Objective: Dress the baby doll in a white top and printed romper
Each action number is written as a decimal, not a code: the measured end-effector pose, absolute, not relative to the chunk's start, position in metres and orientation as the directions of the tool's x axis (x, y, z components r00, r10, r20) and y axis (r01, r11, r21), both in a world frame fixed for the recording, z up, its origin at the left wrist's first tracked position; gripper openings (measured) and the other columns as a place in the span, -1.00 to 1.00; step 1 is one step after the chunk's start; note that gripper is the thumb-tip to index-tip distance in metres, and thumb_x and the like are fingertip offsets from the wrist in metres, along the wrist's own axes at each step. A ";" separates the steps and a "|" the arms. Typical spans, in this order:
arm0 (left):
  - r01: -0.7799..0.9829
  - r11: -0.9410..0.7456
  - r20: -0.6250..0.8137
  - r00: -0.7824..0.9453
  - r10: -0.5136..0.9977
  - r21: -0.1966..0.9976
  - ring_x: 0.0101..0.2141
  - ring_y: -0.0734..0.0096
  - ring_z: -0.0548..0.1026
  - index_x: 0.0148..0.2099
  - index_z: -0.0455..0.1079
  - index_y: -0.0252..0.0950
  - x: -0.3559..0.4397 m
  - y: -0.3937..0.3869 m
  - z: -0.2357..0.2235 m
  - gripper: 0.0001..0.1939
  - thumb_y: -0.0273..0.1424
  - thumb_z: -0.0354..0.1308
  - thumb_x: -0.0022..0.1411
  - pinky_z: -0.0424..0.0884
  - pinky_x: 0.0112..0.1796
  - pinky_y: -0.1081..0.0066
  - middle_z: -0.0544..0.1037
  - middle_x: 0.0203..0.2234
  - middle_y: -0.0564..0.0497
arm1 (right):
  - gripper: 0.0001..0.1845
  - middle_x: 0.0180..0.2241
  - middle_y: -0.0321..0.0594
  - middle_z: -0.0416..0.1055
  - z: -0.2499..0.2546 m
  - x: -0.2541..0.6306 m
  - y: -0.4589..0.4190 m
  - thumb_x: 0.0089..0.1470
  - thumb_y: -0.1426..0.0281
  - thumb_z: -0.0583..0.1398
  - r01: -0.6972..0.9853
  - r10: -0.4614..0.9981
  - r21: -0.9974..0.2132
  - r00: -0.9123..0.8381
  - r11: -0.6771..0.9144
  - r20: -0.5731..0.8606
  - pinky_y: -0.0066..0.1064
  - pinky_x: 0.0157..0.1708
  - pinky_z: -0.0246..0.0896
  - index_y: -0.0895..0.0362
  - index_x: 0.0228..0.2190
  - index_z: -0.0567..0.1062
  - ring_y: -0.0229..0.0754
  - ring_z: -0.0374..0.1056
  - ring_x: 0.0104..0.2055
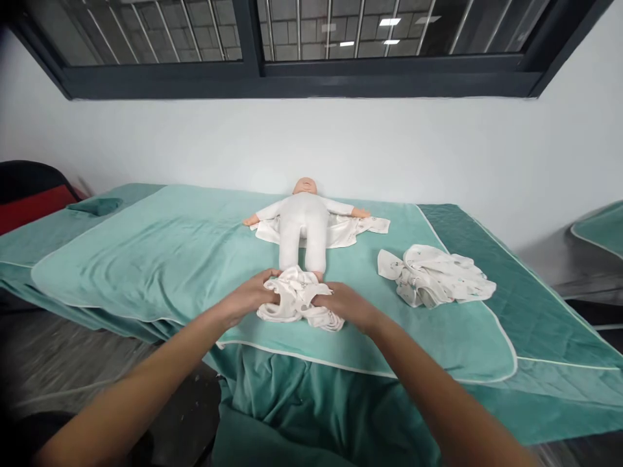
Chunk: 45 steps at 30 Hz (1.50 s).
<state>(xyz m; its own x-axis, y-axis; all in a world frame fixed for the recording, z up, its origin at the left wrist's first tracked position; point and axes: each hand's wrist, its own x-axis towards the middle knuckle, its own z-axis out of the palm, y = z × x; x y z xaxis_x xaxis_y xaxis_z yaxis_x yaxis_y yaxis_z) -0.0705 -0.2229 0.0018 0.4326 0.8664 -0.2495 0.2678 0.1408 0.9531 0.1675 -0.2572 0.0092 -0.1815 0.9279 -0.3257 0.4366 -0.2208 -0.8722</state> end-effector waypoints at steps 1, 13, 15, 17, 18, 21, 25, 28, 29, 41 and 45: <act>0.218 0.179 -0.267 0.494 0.828 0.959 -0.24 0.30 0.55 0.12 0.36 -0.29 -0.078 -0.226 0.011 -0.41 -0.40 0.32 0.00 0.40 -0.24 0.41 0.59 -0.19 -0.01 | -0.71 -0.33 -0.24 0.48 0.018 0.170 -0.261 0.01 0.17 0.27 0.353 0.895 -0.904 -0.279 -0.241 -0.347 -0.37 -0.32 0.15 0.14 -0.36 0.48 -0.17 0.33 -0.31; 0.449 -0.301 -0.391 0.890 0.237 0.841 -0.12 0.18 0.53 0.05 0.48 -0.19 -0.131 -0.244 0.192 -0.28 -0.30 0.57 -0.23 0.45 -0.21 0.45 0.59 -0.11 0.00 | -0.48 -0.27 -0.31 0.41 0.196 0.130 -0.277 -0.11 0.02 0.41 0.572 0.518 -0.731 -0.782 0.373 -0.348 -0.47 -0.38 0.04 0.10 -0.21 0.51 -0.23 0.28 -0.27; 0.407 -0.239 -0.365 0.909 0.202 0.881 -0.21 0.24 0.53 -0.01 0.49 -0.23 -0.134 -0.249 0.206 -0.34 -0.23 0.56 -0.20 0.45 -0.27 0.46 0.60 -0.21 0.01 | -0.53 -0.38 -0.36 0.39 0.216 0.119 -0.284 -0.11 0.03 0.41 0.618 0.574 -0.662 -0.749 0.425 -0.331 -0.47 -0.44 -0.01 0.10 -0.28 0.52 -0.27 0.24 -0.35; 0.370 -0.237 -0.325 0.922 0.208 0.898 -0.30 0.34 0.50 -0.09 0.51 -0.27 -0.136 -0.254 0.215 -0.49 -0.18 0.50 -0.06 0.41 -0.32 0.50 0.58 -0.31 0.03 | -0.59 -0.46 -0.39 0.35 0.231 0.110 -0.291 -0.10 0.06 0.40 0.648 0.659 -0.587 -0.712 0.485 -0.242 -0.47 -0.47 -0.04 0.10 -0.36 0.51 -0.29 0.20 -0.41; 0.361 -0.264 -0.308 0.925 0.221 0.894 -0.34 0.39 0.47 -0.12 0.51 -0.28 -0.136 -0.257 0.219 -0.57 -0.18 0.46 0.01 0.39 -0.34 0.52 0.56 -0.36 0.04 | -0.63 -0.48 -0.40 0.34 0.238 0.106 -0.293 -0.09 0.10 0.39 0.654 0.690 -0.560 -0.699 0.509 -0.188 -0.48 -0.47 -0.04 0.11 -0.38 0.50 -0.30 0.20 -0.42; 0.354 -0.349 -0.268 0.924 0.271 0.868 -0.42 0.45 0.41 -0.21 0.52 -0.29 -0.135 -0.266 0.232 -0.69 -0.19 0.40 0.10 0.35 -0.39 0.53 0.51 -0.45 0.06 | -0.78 -0.46 -0.42 0.36 0.262 0.097 -0.300 -0.07 0.27 0.34 0.638 0.724 -0.529 -0.687 0.559 -0.064 -0.48 -0.47 -0.01 0.11 -0.41 0.47 -0.33 0.20 -0.44; 0.295 -0.317 -0.143 0.895 0.423 0.901 -0.41 0.42 0.49 -0.25 0.52 -0.30 -0.135 -0.277 0.259 -0.69 -0.18 0.40 0.09 0.41 -0.39 0.51 0.55 -0.44 0.04 | -0.83 -0.43 -0.40 0.38 0.305 0.093 -0.305 -0.10 0.37 0.33 0.607 0.699 -0.464 -0.714 0.645 0.036 -0.47 -0.45 0.06 0.11 -0.40 0.47 -0.33 0.23 -0.42; 0.229 -0.305 -0.053 0.870 0.491 0.924 -0.37 0.34 0.57 -0.26 0.53 -0.31 -0.138 -0.283 0.283 -0.67 -0.21 0.45 0.00 0.48 -0.33 0.44 0.61 -0.40 0.00 | -0.78 -0.41 -0.36 0.42 0.335 0.091 -0.307 -0.09 0.32 0.39 0.608 0.678 -0.391 -0.733 0.690 0.057 -0.46 -0.42 0.12 0.11 -0.37 0.51 -0.31 0.28 -0.39; 0.220 -0.306 -0.046 0.872 0.488 0.926 -0.35 0.28 0.59 -0.26 0.54 -0.31 -0.138 -0.284 0.290 -0.65 -0.21 0.46 -0.04 0.51 -0.31 0.41 0.62 -0.40 -0.02 | -0.76 -0.40 -0.36 0.43 0.343 0.091 -0.307 -0.09 0.30 0.40 0.609 0.673 -0.378 -0.737 0.697 0.054 -0.46 -0.41 0.14 0.11 -0.37 0.51 -0.30 0.30 -0.39; 0.035 -0.626 0.430 0.698 0.573 0.779 -0.47 0.48 0.55 -0.31 0.39 -0.30 -0.143 -0.292 0.352 -0.71 -0.23 0.38 0.12 0.47 -0.36 0.39 0.50 -0.50 0.17 | -0.75 -0.27 -0.32 0.51 0.401 0.098 -0.318 0.22 0.37 0.20 0.308 0.781 -0.830 -0.585 0.465 0.220 -0.17 -0.08 0.38 0.34 -0.39 0.52 -0.09 0.47 0.02; 0.324 -0.694 0.326 0.704 0.631 0.643 -0.33 0.50 0.55 -0.30 0.42 -0.46 -0.163 -0.285 0.379 -0.76 -0.33 0.25 0.23 0.47 -0.18 0.32 0.49 -0.49 0.15 | -0.35 -0.11 -0.18 0.53 0.423 0.113 -0.318 0.26 0.25 -0.12 0.355 0.957 -0.890 -0.149 0.286 0.248 -0.33 -0.17 0.31 0.49 -0.53 0.50 -0.06 0.42 0.09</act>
